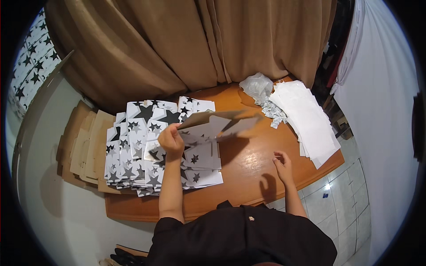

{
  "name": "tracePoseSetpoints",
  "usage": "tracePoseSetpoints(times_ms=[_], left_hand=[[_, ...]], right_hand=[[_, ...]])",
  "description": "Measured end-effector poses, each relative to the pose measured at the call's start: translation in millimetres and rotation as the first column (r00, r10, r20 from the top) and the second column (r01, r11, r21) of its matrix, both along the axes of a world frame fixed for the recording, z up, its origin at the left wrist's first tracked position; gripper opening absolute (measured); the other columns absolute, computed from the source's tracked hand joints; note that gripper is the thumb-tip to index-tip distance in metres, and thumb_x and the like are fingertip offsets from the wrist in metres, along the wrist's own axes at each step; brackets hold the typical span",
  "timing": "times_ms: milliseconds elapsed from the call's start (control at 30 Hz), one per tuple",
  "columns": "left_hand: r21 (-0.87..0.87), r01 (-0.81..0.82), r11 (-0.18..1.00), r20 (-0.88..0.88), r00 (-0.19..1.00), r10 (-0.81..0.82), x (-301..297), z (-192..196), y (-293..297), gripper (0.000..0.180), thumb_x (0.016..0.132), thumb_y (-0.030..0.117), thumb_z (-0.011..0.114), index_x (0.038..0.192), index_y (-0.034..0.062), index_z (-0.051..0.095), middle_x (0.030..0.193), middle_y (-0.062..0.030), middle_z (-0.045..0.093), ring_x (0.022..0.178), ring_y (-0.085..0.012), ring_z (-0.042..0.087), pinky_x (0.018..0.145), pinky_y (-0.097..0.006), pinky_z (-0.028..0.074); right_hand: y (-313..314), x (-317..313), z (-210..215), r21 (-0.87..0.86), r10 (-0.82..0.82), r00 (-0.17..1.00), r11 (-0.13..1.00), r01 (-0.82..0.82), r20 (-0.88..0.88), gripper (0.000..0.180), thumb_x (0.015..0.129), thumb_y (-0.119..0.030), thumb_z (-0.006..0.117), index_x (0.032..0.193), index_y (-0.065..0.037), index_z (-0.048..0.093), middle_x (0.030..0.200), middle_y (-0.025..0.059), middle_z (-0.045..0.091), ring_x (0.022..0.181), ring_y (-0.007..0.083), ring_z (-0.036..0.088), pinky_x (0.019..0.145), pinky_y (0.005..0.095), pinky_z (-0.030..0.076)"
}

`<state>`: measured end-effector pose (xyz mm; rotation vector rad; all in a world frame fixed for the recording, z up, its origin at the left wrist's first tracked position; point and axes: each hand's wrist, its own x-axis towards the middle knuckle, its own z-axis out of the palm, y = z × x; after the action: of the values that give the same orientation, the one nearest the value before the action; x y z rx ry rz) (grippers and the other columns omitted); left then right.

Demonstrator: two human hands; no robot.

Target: Fold and assemble shoe boxes and organize them on a shelf.

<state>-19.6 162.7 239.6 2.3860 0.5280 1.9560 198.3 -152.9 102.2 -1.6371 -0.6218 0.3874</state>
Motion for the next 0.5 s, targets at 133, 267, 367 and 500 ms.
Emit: tracePoseSetpoints(times_ms=[133,267,367,500], left_hand=[[-0.203,0.029,0.979,0.144,0.99,0.0,1,8,-26,0.028,0.096,0.017,0.045,0.08,-0.0006,0.06,0.065,-0.0074,0.059,0.052,-0.0157,0.051,0.05,-0.027,0.04],[-0.332,0.065,0.941,0.296,0.954,0.039,13,20,-49,0.027,0.096,0.017,0.047,0.085,-0.0027,0.061,0.073,-0.0076,0.061,0.057,-0.0125,0.052,0.054,-0.025,0.042],[-0.404,0.099,0.909,0.388,0.919,0.072,15,15,-48,0.031,0.098,0.022,0.043,0.087,-0.0022,0.059,0.079,-0.0051,0.059,0.064,-0.0097,0.05,0.059,-0.023,0.041],[-0.501,0.186,0.845,0.528,0.84,0.128,24,10,-67,0.036,0.099,0.03,0.039,0.085,0.0007,0.055,0.076,-0.0031,0.057,0.066,-0.0092,0.049,0.063,-0.022,0.041]], right_hand=[[11,-13,27,-0.037,0.017,1.0,0.999,-0.016,0.022,0.077,0.075,-0.022,0.072,0.137,-0.005,0.029,0.13,0.0199,0.038,0.121,0.0298,0.038,0.1,0.0429,0.032],[13,-1,5,0.156,-0.038,0.989,0.986,0.061,-0.143,0.11,0.067,-0.029,0.08,0.143,-0.008,0.005,0.14,0.0266,0.017,0.132,0.036,0.021,0.109,0.0433,0.017],[-2,24,-10,0.208,-0.218,0.975,0.952,0.224,-0.053,0.108,0.067,-0.027,0.081,0.143,-0.007,0.006,0.139,0.0264,0.019,0.132,0.036,0.021,0.109,0.0429,0.016],[-26,49,10,0.386,0.163,0.921,0.923,-0.015,-0.355,0.096,0.071,-0.023,0.077,0.142,-0.007,0.015,0.136,0.0177,0.031,0.129,0.0268,0.029,0.107,0.0395,0.021]])
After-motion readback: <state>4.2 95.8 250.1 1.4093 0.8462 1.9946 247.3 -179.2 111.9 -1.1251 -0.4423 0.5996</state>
